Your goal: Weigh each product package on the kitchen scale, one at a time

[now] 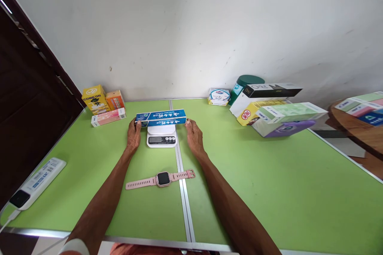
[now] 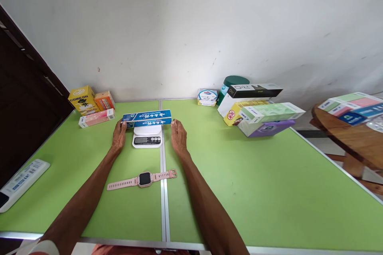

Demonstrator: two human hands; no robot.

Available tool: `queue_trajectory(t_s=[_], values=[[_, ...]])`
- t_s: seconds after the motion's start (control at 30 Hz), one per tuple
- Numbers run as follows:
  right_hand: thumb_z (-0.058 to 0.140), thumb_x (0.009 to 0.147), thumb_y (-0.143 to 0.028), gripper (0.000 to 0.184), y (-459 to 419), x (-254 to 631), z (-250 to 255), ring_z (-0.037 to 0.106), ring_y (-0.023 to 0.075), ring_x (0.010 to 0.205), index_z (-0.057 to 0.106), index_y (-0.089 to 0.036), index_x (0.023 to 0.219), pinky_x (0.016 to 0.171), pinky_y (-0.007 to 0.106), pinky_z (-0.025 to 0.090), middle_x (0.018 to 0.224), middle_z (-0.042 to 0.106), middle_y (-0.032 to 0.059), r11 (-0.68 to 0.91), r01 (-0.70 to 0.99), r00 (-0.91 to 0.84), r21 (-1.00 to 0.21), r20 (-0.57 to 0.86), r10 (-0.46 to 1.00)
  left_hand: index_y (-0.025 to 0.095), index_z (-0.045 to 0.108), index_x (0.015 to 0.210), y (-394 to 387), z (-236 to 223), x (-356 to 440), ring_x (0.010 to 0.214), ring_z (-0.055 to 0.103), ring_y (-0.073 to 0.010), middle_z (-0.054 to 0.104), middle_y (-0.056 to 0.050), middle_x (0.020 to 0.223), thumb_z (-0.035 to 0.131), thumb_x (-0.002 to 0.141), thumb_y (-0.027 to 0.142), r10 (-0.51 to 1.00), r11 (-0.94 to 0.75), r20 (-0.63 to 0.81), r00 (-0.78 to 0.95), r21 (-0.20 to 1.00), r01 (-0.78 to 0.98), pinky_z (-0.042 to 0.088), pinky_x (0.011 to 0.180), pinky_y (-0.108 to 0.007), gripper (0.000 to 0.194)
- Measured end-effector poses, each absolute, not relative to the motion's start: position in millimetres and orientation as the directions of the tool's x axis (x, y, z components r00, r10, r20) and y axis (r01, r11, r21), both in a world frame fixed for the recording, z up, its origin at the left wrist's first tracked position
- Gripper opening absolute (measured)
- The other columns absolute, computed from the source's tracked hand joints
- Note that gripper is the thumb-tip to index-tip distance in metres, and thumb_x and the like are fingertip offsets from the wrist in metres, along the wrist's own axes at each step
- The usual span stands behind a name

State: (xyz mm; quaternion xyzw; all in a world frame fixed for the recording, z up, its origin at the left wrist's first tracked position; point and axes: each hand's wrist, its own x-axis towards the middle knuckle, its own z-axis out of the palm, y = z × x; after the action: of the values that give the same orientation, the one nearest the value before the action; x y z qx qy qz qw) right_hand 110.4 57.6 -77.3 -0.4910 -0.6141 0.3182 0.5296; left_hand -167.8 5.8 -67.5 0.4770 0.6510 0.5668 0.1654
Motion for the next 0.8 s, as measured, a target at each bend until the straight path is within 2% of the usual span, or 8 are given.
queue_trajectory(t_s=[0.07, 0.13, 0.23, 0.3, 0.4, 0.6, 0.8], values=[[0.040, 0.107, -0.077, 0.067, 58.4, 109.3, -79.0, 0.071, 0.0375, 0.121, 0.069, -0.021, 0.130, 0.113, 0.061, 0.056, 0.127, 0.077, 0.0208, 0.308, 0.235, 0.077, -0.922, 0.333, 0.940, 0.020, 0.067, 0.148, 5.1, -68.1, -166.5, 0.153, 0.059, -0.0375, 0.065, -0.022, 0.161, 0.051, 0.099, 0.090, 0.797, -0.111, 0.322, -0.511, 0.910, 0.401, 0.042, 0.134, -0.055, 0.087], [0.040, 0.107, -0.079, 0.076, 58.4, 107.8, -79.2, 0.062, 0.0410, 0.144, 0.065, -0.018, 0.146, 0.125, 0.067, 0.047, 0.151, 0.068, 0.0256, 0.321, 0.214, 0.097, -0.923, 0.347, 0.933, 0.021, 0.058, 0.160, 4.1, -69.0, -164.7, 0.163, 0.050, -0.0370, 0.055, -0.022, 0.171, 0.052, 0.098, 0.091, 0.793, -0.134, 0.331, -0.512, 0.914, 0.384, 0.035, 0.139, -0.054, 0.094], [0.038, 0.108, -0.081, 0.083, 57.2, 105.0, -77.9, 0.050, 0.0413, 0.160, 0.061, -0.017, 0.156, 0.135, 0.068, 0.037, 0.166, 0.059, 0.0251, 0.349, 0.209, 0.049, -0.913, 0.367, 0.929, 0.022, 0.049, 0.169, 3.3, -70.2, -161.5, 0.171, 0.040, -0.0360, 0.044, -0.021, 0.181, 0.050, 0.098, 0.091, 0.814, -0.137, 0.318, -0.486, 0.918, 0.371, 0.029, 0.142, -0.053, 0.099], [0.036, 0.108, -0.083, 0.085, 56.0, 103.2, -76.9, 0.050, 0.0395, 0.161, 0.063, -0.018, 0.155, 0.136, 0.066, 0.036, 0.165, 0.061, 0.0231, 0.365, 0.207, -0.006, -0.908, 0.371, 0.928, 0.022, 0.049, 0.169, 3.7, -70.8, -158.8, 0.173, 0.036, -0.0358, 0.043, -0.021, 0.181, 0.048, 0.099, 0.091, 0.829, -0.115, 0.285, -0.480, 0.929, 0.352, 0.027, 0.143, -0.053, 0.098], [0.038, 0.106, -0.087, 0.085, 52.6, 101.6, -74.7, 0.051, 0.0371, 0.161, 0.067, -0.021, 0.151, 0.137, 0.065, 0.035, 0.160, 0.066, 0.0207, 0.374, 0.203, -0.043, -0.905, 0.374, 0.927, 0.020, 0.056, 0.162, 3.5, -70.9, -153.3, 0.173, 0.037, -0.0369, 0.052, -0.022, 0.175, 0.050, 0.100, 0.088, 0.836, -0.117, 0.271, -0.478, 0.938, 0.328, 0.026, 0.143, -0.055, 0.092], [0.044, 0.107, -0.082, 0.077, 41.9, 97.1, -50.2, 0.058, 0.0385, 0.154, 0.068, -0.024, 0.153, 0.133, 0.068, 0.039, 0.159, 0.067, 0.0197, 0.378, 0.182, -0.058, -0.908, 0.374, 0.926, 0.022, 0.059, 0.158, -4.5, -58.4, -146.9, 0.161, 0.053, -0.0360, 0.061, -0.020, 0.166, 0.049, 0.105, 0.082, 0.817, -0.154, 0.289, -0.498, 0.943, 0.295, 0.036, 0.138, -0.055, 0.081], [0.045, 0.106, -0.085, 0.079, 47.4, 46.8, 3.7, 0.053, 0.0375, 0.158, 0.067, -0.027, 0.156, 0.135, 0.063, 0.037, 0.162, 0.066, 0.0152, 0.481, 0.167, -0.179, -0.861, 0.453, 0.874, 0.024, 0.058, 0.157, -6.1, -28.6, -188.5, 0.155, 0.059, -0.0323, 0.068, -0.016, 0.158, 0.046, 0.110, 0.076, 0.641, -0.157, 0.347, -0.685, 0.932, 0.326, 0.044, 0.133, -0.049, 0.071]])
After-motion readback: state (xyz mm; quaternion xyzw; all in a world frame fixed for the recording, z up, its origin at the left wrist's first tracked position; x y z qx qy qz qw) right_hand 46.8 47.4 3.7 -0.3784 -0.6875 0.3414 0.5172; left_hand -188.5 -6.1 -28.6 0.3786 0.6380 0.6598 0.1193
